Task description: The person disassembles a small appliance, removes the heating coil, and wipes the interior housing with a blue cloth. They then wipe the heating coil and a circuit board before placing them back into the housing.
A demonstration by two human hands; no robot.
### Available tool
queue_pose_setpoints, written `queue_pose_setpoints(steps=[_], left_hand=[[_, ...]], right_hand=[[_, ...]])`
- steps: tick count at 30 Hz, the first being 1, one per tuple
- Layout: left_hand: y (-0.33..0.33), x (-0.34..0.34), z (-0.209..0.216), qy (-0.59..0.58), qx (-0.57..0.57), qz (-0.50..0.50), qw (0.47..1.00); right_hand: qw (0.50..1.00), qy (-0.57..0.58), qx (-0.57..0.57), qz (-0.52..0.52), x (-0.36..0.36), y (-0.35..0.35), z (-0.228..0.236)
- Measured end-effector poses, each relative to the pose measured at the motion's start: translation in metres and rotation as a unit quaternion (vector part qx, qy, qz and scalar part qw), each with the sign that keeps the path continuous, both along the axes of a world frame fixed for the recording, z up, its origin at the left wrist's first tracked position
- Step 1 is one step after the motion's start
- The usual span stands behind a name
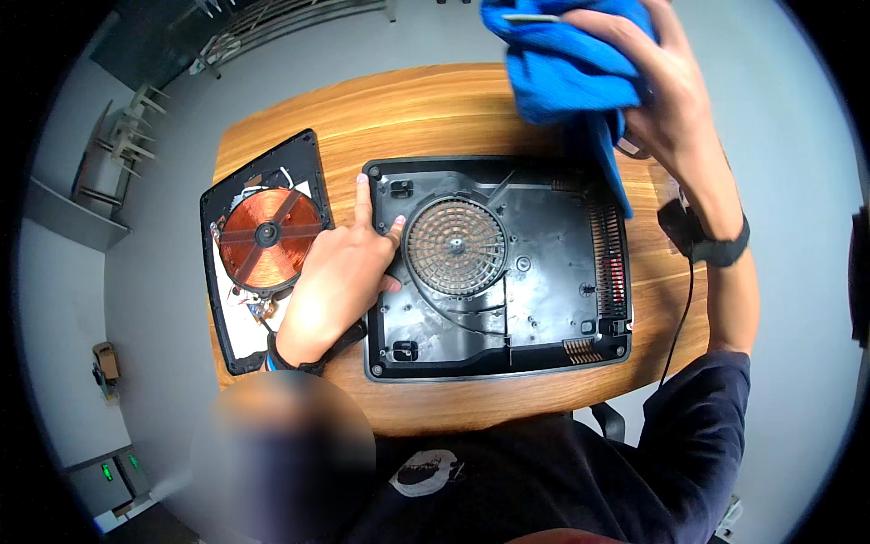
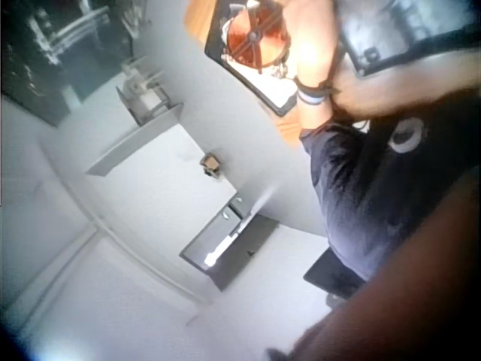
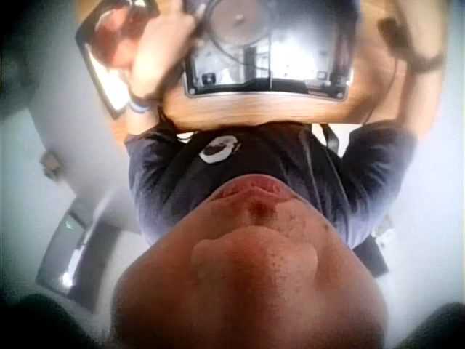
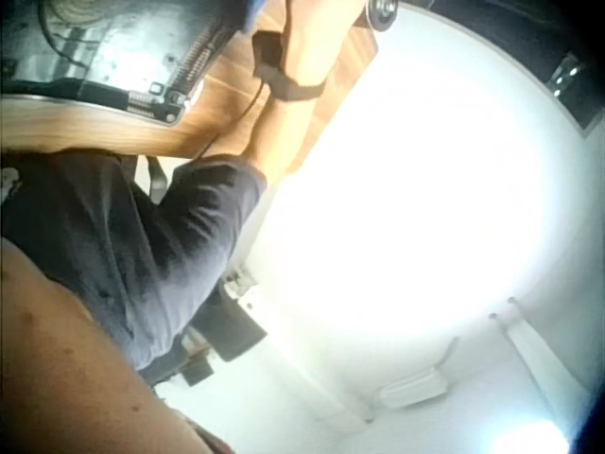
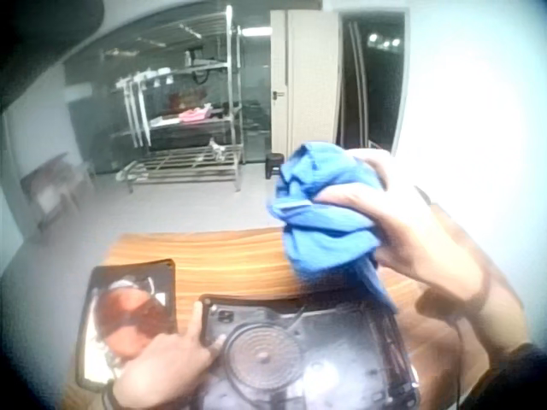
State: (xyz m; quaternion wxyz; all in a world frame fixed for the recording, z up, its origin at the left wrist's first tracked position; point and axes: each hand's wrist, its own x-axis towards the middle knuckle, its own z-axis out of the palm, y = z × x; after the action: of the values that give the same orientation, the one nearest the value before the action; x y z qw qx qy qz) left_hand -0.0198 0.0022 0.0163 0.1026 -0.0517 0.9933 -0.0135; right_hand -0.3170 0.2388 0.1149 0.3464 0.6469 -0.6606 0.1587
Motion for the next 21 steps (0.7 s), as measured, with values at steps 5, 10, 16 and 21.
queue_pose_setpoints(steps=[5,10,16,21], left_hand=[[-0.002,0.001,-0.004,0.011,-0.004,-0.006,1.000],[-0.001,-0.001,-0.003,-0.015,0.000,0.006,1.000],[-0.002,0.001,-0.002,-0.014,0.017,0.014,1.000],[0.006,-0.004,0.011,-0.044,0.025,0.043,0.998]], right_hand=[[0.973,-0.180,0.143,0.020,-0.013,-0.035,-0.056],[0.887,-0.310,0.335,-0.065,-0.030,-0.019,-0.107],[0.875,-0.339,0.338,-0.078,-0.029,0.034,-0.092],[0.855,-0.318,0.380,-0.151,-0.018,0.092,-0.089]])
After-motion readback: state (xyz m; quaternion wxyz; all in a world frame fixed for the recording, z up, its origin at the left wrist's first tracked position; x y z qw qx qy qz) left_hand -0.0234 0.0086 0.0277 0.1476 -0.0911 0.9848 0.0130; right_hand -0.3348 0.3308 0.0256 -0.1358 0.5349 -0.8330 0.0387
